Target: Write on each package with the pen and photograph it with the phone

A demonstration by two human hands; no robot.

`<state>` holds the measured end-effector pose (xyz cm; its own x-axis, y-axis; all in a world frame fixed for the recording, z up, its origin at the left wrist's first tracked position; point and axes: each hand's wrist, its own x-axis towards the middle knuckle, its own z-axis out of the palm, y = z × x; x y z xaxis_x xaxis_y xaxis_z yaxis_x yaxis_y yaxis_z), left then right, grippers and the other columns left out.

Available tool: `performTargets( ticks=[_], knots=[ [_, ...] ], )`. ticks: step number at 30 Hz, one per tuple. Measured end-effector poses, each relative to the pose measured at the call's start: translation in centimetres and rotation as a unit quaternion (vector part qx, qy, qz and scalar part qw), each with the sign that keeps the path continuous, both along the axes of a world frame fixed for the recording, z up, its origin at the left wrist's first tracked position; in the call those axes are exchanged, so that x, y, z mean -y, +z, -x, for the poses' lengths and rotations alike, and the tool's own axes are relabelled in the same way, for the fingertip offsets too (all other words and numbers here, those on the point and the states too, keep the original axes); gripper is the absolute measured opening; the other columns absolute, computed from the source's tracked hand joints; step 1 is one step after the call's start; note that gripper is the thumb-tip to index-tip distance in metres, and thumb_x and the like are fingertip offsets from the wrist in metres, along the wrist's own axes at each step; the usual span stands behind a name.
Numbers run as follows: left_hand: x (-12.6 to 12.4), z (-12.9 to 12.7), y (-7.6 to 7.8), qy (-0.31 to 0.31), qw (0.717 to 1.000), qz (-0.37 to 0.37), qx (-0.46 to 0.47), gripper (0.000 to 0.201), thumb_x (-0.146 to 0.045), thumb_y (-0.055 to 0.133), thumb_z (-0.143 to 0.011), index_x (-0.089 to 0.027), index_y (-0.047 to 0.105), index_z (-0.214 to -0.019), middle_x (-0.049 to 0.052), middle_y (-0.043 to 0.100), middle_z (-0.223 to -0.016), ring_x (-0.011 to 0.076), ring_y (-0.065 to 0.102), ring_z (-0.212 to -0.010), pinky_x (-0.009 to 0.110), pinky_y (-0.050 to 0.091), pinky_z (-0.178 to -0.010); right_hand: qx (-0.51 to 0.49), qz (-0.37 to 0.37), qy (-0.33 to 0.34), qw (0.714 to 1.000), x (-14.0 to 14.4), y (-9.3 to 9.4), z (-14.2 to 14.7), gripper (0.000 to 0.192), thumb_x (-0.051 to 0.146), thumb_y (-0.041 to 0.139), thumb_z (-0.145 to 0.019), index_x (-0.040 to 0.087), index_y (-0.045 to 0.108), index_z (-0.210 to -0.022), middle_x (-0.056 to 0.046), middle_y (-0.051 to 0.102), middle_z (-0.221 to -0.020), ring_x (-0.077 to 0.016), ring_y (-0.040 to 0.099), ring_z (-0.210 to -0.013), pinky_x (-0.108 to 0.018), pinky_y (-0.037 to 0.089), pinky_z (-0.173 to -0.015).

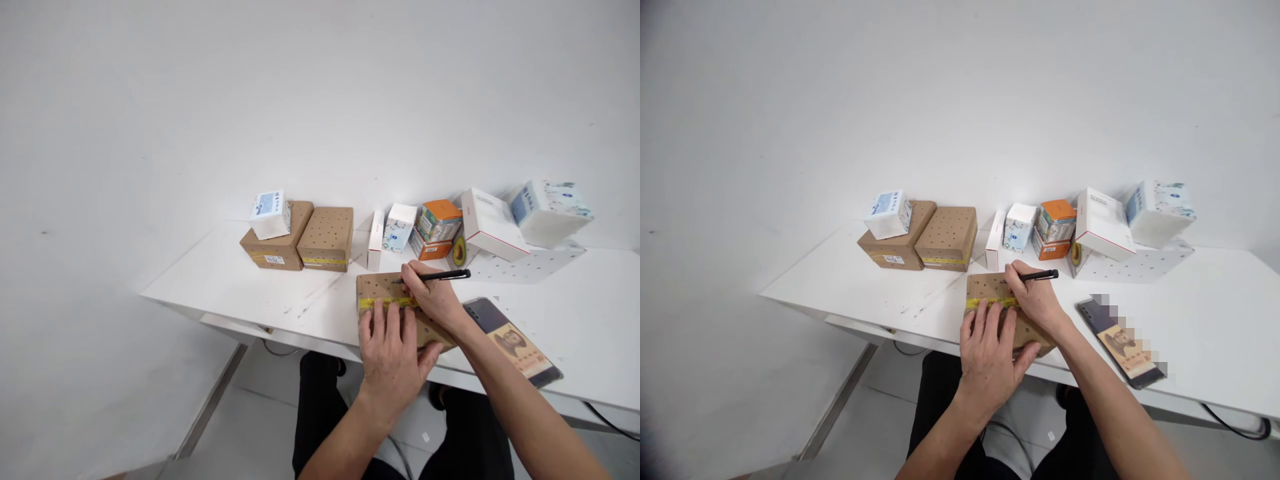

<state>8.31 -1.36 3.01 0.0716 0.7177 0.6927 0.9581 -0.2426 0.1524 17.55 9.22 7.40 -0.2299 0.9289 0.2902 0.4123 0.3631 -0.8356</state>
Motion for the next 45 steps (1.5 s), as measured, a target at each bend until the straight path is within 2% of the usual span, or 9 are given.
performTargets(
  ticks=[14, 17, 21, 25, 29, 32, 36, 41, 45],
  knots=[
    [0.1, -0.1, -0.1, 0.002, 1.000, 0.004, -0.008, 0.051, -0.054, 0.053, -0.086, -0.013, 0.060, -0.116, 0.016, 0.063, -0.118, 0.0342, 0.054, -0.116, 0.051, 0.040, -0.098, -0.011, -0.013, -0.001, 1.000, 0.1, 0.2, 0.0, 0.035, 0.035, 0.044, -0.089, 0.021, 0.045, -0.057, 0.004, 0.045, -0.050, -0.0110, 0.041, -0.050, -0.025, 0.032, -0.050],
    [0.1, 0.0, -0.1, 0.001, 1.000, 0.003, -0.009, 0.050, -0.053, 0.053, -0.086, -0.013, 0.060, -0.116, 0.015, 0.063, -0.118, 0.0343, 0.054, -0.116, 0.051, 0.040, -0.098, -0.090, -0.001, -0.064, 0.994, 0.2, 0.2, -0.5, 0.031, 0.038, 0.046, -0.089, 0.021, 0.053, -0.064, 0.004, 0.050, -0.054, -0.0117, 0.046, -0.051, -0.025, 0.035, -0.050],
    [0.0, 0.1, 0.0, 0.002, 1.000, -0.001, -0.012, 0.051, -0.054, 0.052, -0.086, -0.013, 0.060, -0.116, 0.015, 0.063, -0.117, 0.0350, 0.054, -0.115, 0.051, 0.040, -0.097, -0.171, -0.031, -0.217, 0.961, 0.9, -1.1, -2.5, 0.031, 0.044, 0.045, -0.090, 0.021, 0.058, -0.073, 0.004, 0.050, -0.054, -0.0124, 0.046, -0.048, -0.025, 0.038, -0.051],
    [0.0, 0.2, 0.1, 0.004, 1.000, -0.005, -0.016, 0.051, -0.054, 0.053, -0.086, -0.013, 0.060, -0.116, 0.014, 0.063, -0.117, 0.0347, 0.054, -0.115, 0.051, 0.040, -0.097, -0.042, -0.041, -0.286, 0.956, 1.4, -5.2, -6.0, 0.027, 0.045, 0.051, -0.087, 0.021, 0.063, -0.082, -0.002, 0.062, -0.067, -0.0180, 0.058, -0.062, -0.030, 0.045, -0.063],
    [0.1, 0.2, 0.1, 0.004, 1.000, -0.002, -0.024, 0.052, -0.054, 0.052, -0.086, -0.012, 0.060, -0.117, 0.016, 0.062, -0.118, 0.0350, 0.054, -0.116, 0.051, 0.040, -0.097, 0.223, -0.049, -0.159, 0.961, 1.5, -8.9, -8.5, 0.036, 0.020, 0.044, -0.086, 0.017, 0.061, -0.118, -0.013, 0.068, -0.108, -0.0254, 0.062, -0.088, -0.035, 0.046, -0.076],
    [0.2, 0.3, 0.1, 0.000, 1.000, 0.002, -0.028, 0.052, -0.053, 0.052, -0.087, -0.013, 0.060, -0.117, 0.016, 0.062, -0.119, 0.0352, 0.053, -0.117, 0.051, 0.040, -0.097, 0.380, -0.061, -0.080, 0.919, 1.5, -9.7, -8.6, 0.048, 0.011, 0.047, -0.080, 0.016, 0.056, -0.127, -0.015, 0.068, -0.110, -0.0266, 0.059, -0.089, -0.036, 0.044, -0.080],
    [0.2, 0.3, 0.2, 0.003, 0.999, 0.019, -0.036, 0.050, -0.051, 0.052, -0.088, -0.013, 0.060, -0.119, 0.015, 0.062, -0.120, 0.0349, 0.053, -0.118, 0.051, 0.039, -0.099, 0.437, -0.074, -0.040, 0.895, 1.5, -10.0, -8.2, 0.051, 0.012, 0.050, -0.082, 0.019, 0.053, -0.132, -0.014, 0.068, -0.106, -0.0251, 0.058, -0.088, -0.035, 0.041, -0.082],
    [0.0, 0.3, 0.3, 0.004, 0.999, 0.022, -0.046, 0.049, -0.051, 0.051, -0.088, -0.014, 0.061, -0.118, 0.014, 0.063, -0.120, 0.0350, 0.053, -0.117, 0.051, 0.039, -0.099, 0.414, -0.072, -0.135, 0.897, 2.6, -11.1, -11.4, 0.046, 0.018, 0.039, -0.090, 0.015, 0.052, -0.133, -0.016, 0.064, -0.118, -0.0274, 0.056, -0.097, -0.041, 0.041, -0.087],
    [0.0, 0.2, 0.3, 0.004, 0.999, 0.024, -0.043, 0.049, -0.051, 0.052, -0.088, -0.014, 0.061, -0.119, 0.014, 0.063, -0.120, 0.0353, 0.053, -0.118, 0.051, 0.039, -0.099, 0.417, 0.046, -0.300, 0.857, 4.3, -11.7, -15.8, 0.064, 0.056, 0.050, -0.083, 0.020, 0.051, -0.136, -0.020, 0.052, -0.134, -0.0414, 0.047, -0.115, -0.053, 0.042, -0.085]
  ],
)
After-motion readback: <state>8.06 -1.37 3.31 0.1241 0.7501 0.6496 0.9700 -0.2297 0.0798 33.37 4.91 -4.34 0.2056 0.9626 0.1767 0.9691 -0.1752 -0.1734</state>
